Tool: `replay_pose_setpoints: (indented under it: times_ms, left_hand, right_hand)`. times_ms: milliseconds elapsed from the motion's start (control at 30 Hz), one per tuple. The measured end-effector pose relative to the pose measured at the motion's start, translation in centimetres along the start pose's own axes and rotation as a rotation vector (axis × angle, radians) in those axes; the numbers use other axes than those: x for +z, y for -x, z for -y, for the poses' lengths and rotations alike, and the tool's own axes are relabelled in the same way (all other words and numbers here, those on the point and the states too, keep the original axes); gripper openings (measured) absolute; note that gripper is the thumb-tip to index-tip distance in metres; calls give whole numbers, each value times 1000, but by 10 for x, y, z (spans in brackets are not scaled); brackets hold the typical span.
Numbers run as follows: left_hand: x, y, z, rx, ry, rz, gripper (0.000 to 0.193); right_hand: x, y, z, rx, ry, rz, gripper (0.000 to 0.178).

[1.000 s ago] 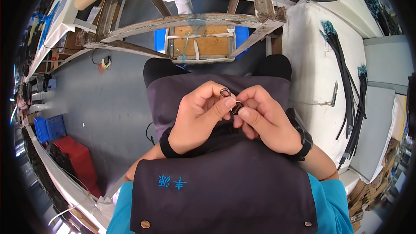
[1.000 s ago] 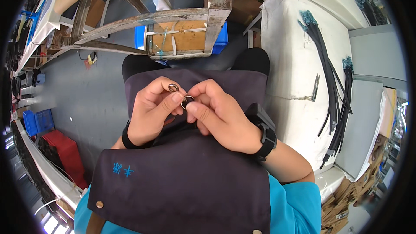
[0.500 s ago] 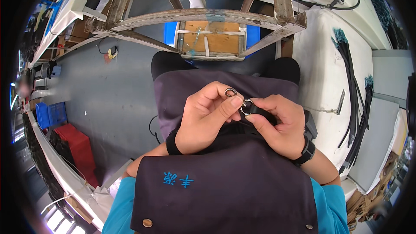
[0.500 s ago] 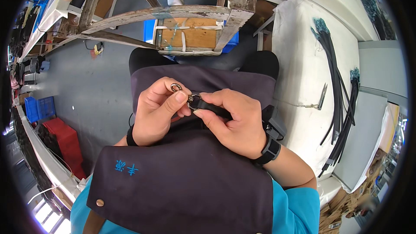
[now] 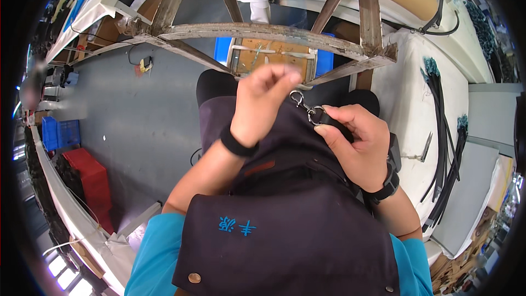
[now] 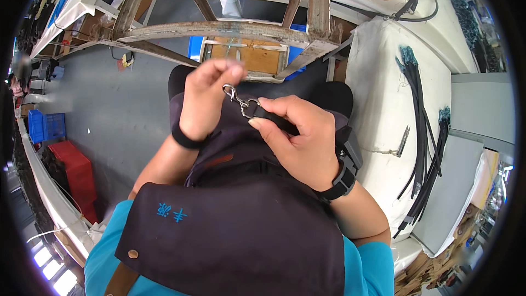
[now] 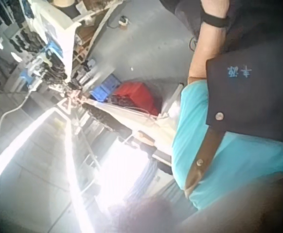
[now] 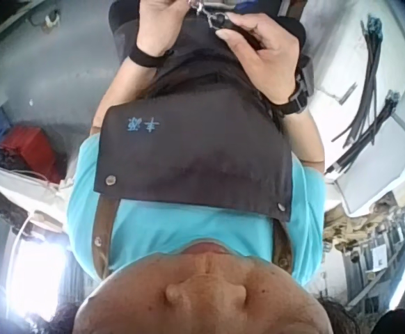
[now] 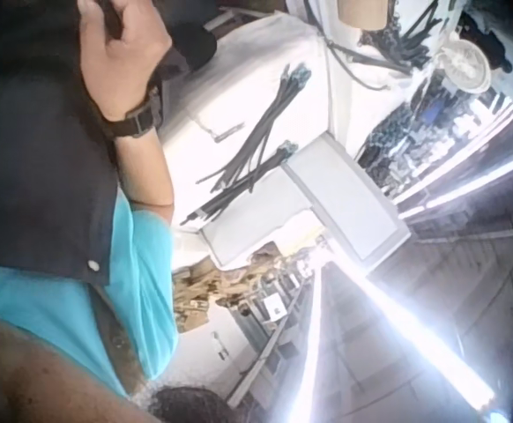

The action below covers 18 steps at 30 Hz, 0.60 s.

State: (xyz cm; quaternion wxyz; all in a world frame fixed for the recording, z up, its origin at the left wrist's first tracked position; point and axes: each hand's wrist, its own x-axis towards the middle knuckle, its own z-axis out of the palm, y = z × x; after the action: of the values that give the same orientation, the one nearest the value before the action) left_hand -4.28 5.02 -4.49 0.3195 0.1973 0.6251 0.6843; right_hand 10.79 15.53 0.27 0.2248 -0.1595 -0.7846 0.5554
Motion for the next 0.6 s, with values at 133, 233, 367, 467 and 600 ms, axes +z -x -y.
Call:
replay_pose_setpoints:
  times_ms: [133, 233, 367, 467, 600]
  left_hand:
    - [-5, 44, -7, 13, 308, 58, 10]
    - [-7, 60, -16, -74, 440, 130, 13]
    - [-12, 72, -25, -113, 416, 117, 14]
    - [-10, 78, -30, -147, 381, 13, 19]
    - [-6, 80, -18, 90, 338, -73, 29]
  right_hand:
    - [-1, -20, 14, -235, 270, 95, 27]
    - [5, -28, 16, -318, 311, 109, 28]
    - [9, -31, 14, -366, 322, 172, 28]
    - [11, -31, 16, -272, 283, 207, 27]
    - [12, -33, 17, -282, 233, 210, 25]
